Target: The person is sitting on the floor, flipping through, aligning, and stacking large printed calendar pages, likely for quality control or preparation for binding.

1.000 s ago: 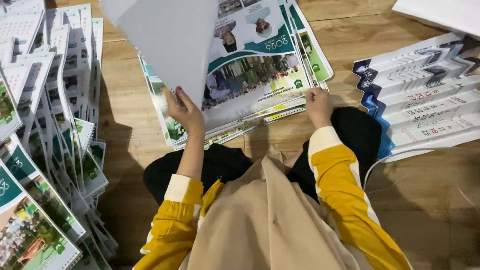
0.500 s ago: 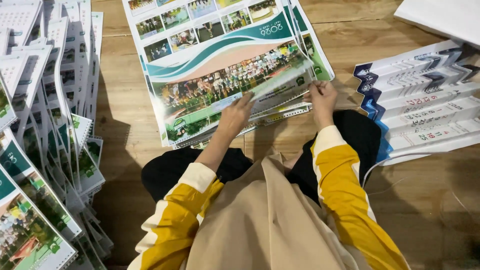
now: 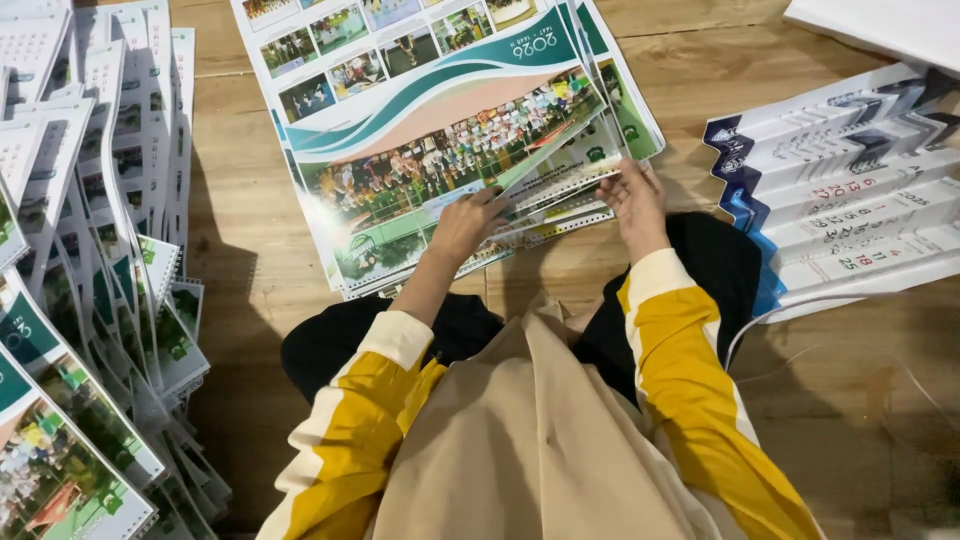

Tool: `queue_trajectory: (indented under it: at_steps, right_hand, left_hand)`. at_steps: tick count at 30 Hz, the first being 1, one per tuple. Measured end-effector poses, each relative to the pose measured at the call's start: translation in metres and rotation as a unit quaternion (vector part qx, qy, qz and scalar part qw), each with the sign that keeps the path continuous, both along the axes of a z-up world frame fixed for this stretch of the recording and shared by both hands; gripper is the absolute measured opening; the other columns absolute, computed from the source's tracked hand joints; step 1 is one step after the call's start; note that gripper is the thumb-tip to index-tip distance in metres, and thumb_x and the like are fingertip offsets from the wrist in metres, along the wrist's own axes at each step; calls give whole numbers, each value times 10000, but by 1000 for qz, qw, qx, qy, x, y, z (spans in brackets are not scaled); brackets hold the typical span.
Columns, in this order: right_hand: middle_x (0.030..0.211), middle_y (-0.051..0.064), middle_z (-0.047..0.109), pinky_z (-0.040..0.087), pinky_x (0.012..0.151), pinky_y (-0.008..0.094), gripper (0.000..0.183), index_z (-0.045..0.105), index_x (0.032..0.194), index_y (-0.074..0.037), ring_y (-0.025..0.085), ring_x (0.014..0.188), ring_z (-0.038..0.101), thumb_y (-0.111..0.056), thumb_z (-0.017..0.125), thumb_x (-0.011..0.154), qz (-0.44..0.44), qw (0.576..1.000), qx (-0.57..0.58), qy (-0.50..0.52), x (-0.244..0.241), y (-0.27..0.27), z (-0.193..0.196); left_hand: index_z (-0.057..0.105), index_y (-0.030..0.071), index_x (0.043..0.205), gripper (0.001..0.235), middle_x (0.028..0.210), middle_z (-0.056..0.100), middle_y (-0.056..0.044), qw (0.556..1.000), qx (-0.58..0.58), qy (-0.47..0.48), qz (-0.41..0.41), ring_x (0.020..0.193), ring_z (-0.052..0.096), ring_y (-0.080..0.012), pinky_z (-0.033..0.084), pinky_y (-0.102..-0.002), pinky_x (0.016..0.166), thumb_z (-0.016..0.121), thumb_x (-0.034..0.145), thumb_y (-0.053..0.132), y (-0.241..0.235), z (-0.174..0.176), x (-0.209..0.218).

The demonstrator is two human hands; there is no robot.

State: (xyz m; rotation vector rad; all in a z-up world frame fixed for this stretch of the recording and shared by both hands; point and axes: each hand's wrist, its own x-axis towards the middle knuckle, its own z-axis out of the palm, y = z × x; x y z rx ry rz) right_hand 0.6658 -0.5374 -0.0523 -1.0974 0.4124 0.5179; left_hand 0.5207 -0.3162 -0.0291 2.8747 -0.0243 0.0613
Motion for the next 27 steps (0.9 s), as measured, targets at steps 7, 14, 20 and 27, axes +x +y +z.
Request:
queue_trajectory:
  at_steps: [7,14,20,27]
  right_hand:
    - [753,29,457,595,446,261,233,521,922,-135,180,522,632,-345,589,846,-17,989,-147,-26,-4,4,-21]
    - [794,-20,640,506,588,304,114,648,912,-206,179,687,639,-199,654,799,70,792,-533,-289,-6,4,-17]
    - [711,24,500,555,429,232,129,564,925,-37,165,512,625,-149,572,864,19,975,-167,-143,-6,10,-16]
    - [683,65,555,557,491,219,122,585,948,-40,191,563,658,-131,524,895,28,975,-127,-180,-18,16,28]
  left_hand:
    - [585,200,988,176,792,592,7,952,-40,-279,121,661,623,-241,524,-365,511,534,864,87,28,19,-10]
    - [418,114,1240,329,1044,601,-101,749,-203,-524,351,835,617,-145,467,-239,778,481,927,36,66,98,-33]
    - [614,183,1082,418,998,650,43,816,-189,-459,294,881,556,-134,298,-339,922,416,849,-104,55,93,-18]
    - [641,126,1014,329,986,629,-34,960,101,-251,75,796,555,-198,521,-297,625,652,686,152,6,20,13]
